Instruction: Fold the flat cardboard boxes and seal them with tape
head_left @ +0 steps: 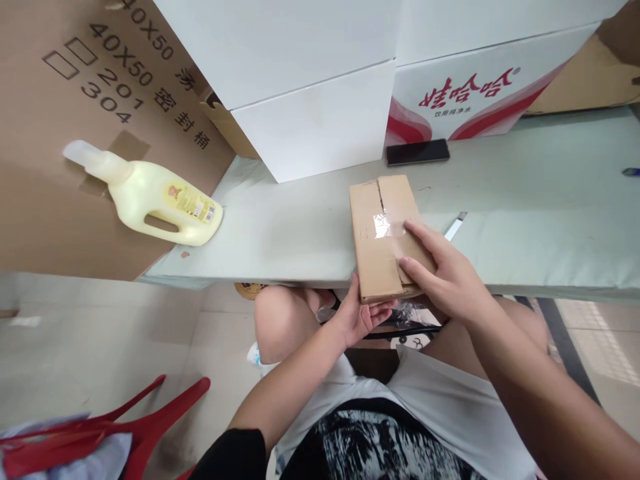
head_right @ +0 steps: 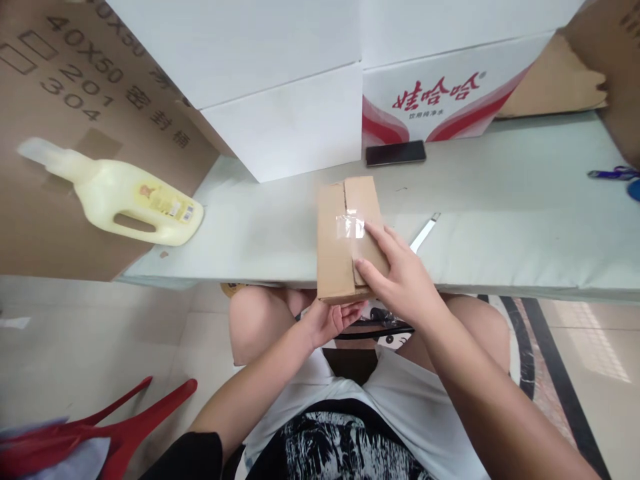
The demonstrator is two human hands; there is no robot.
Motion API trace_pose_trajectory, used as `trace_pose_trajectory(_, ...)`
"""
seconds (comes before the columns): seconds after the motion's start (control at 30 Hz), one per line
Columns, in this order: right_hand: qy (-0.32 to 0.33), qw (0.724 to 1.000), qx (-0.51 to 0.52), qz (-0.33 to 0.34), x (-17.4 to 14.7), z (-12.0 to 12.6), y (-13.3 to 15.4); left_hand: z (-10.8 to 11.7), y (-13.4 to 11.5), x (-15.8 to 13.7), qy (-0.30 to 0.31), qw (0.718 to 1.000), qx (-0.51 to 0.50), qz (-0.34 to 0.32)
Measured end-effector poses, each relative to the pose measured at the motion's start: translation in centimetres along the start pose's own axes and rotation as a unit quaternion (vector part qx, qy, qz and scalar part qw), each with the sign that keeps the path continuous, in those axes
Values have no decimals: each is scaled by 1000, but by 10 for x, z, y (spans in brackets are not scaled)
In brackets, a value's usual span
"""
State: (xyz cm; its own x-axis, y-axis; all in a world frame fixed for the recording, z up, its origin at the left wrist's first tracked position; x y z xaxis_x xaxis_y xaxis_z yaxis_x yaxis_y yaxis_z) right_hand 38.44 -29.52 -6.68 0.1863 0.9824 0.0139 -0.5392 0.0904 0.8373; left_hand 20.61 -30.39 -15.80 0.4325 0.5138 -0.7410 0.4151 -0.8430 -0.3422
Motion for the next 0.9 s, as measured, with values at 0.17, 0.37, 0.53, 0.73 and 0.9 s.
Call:
trace_pose_trajectory(0.17, 17, 1000, 2, -4, 0, -4, -14, 7, 0, 5, -19, 996, 79, 27)
trace_pose_trajectory(0.37, 5, 1000, 30, 1, -4, -11, -24, 17, -47, -26, -65, 893, 446, 3)
trace_pose_trajectory(0.53, 4, 999, 52, -1, -3, -11, -25, -21, -104, -66, -53, 769, 515, -375)
trace_pose_trajectory(0.73, 12, 997, 81, 6, -3, -9, -25, -88, -122, -45, 19, 478, 643, -598)
trace_pose_trajectory(0.9, 25, 994, 101, -12, -6, -8, -23, -84, -117, -2, 19, 446, 714, -540)
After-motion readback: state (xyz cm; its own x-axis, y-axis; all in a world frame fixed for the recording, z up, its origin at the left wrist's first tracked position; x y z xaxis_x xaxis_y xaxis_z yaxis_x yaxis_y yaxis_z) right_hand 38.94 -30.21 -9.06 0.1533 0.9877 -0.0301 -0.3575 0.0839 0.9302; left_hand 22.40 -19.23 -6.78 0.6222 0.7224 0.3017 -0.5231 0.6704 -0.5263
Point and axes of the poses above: each hand's wrist, its own x-axis towards the middle knuckle, its own z-axis out of the back of the hand, y = z × x, the point moved 2 cm from there along x, towards the middle knuckle, and after that the axes turned 5 degrees about -z, right-handed, at the moved point
